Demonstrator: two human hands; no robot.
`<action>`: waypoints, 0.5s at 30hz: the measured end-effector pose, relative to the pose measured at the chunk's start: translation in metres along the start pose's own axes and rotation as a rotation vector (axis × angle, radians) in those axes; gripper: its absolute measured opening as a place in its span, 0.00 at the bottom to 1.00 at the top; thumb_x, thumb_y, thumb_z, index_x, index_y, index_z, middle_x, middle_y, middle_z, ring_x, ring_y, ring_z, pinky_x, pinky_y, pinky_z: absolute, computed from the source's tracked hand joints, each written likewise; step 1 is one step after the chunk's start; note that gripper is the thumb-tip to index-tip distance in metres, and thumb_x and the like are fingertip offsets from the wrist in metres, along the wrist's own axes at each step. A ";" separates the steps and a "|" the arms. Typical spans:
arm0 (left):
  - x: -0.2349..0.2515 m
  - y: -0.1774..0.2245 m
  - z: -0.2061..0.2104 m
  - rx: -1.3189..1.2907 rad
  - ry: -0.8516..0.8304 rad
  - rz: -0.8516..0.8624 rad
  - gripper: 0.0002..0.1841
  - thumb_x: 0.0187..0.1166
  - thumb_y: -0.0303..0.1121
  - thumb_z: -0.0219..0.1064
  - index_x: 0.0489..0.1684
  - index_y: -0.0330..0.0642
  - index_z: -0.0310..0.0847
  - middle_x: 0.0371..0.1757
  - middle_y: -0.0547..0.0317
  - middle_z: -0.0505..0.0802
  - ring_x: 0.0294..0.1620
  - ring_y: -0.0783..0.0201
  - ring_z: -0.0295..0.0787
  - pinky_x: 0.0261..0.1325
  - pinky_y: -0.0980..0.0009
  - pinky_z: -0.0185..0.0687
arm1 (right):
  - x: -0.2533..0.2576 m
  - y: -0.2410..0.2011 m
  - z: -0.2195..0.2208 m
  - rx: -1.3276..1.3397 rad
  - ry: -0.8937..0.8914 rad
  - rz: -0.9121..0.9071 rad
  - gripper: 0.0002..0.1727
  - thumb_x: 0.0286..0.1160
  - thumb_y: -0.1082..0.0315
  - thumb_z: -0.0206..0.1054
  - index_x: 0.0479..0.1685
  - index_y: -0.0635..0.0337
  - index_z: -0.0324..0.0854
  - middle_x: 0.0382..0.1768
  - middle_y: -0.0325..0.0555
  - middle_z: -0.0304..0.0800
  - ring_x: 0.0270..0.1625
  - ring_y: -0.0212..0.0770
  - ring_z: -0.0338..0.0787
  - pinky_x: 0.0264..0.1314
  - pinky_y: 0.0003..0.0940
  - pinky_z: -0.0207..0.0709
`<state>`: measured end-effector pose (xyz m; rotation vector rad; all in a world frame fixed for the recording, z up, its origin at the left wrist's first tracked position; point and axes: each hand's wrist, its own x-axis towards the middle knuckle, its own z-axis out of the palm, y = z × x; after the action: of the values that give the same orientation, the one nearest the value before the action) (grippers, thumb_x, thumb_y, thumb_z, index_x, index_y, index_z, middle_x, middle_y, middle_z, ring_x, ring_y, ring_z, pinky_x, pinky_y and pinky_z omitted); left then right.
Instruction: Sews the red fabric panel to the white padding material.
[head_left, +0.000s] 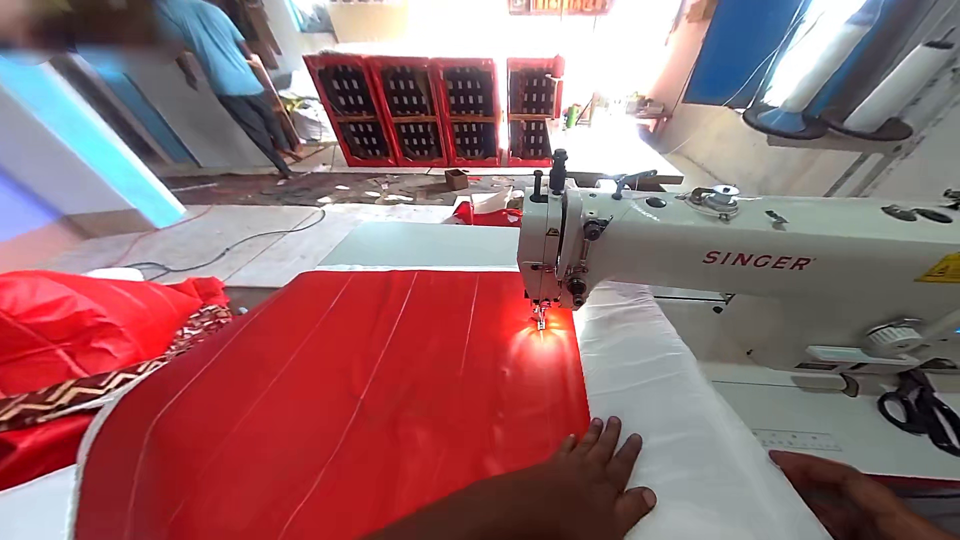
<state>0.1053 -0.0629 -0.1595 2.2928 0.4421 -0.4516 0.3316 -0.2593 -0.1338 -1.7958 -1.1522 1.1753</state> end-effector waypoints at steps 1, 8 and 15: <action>0.000 -0.003 0.004 -0.044 -0.003 0.006 0.36 0.96 0.50 0.37 0.97 0.39 0.33 0.97 0.40 0.36 0.98 0.41 0.24 0.93 0.37 0.25 | 0.009 -0.001 -0.010 -0.180 0.052 -0.064 0.39 0.79 0.61 0.69 0.87 0.67 0.58 0.79 0.65 0.66 0.68 0.52 0.85 0.64 0.46 0.85; 0.000 -0.007 0.005 -0.116 0.001 0.022 0.36 0.96 0.50 0.37 0.98 0.41 0.32 0.97 0.42 0.34 0.98 0.43 0.20 0.93 0.38 0.21 | 0.125 -0.027 0.024 -0.824 0.213 -0.551 0.35 0.78 0.34 0.57 0.78 0.43 0.80 0.82 0.46 0.76 0.88 0.57 0.67 0.81 0.82 0.45; -0.010 -0.033 0.001 -0.129 0.016 0.091 0.35 0.96 0.51 0.36 0.95 0.35 0.48 0.96 0.40 0.51 0.98 0.44 0.39 0.95 0.44 0.34 | 0.141 -0.034 0.050 -1.112 -0.459 -0.081 0.39 0.81 0.26 0.44 0.94 0.20 0.50 0.97 0.33 0.40 0.97 0.58 0.30 0.79 0.88 0.15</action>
<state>0.0817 -0.0439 -0.1756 2.1832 0.3630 -0.3497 0.3027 -0.1123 -0.1666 -2.2237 -2.4596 0.9688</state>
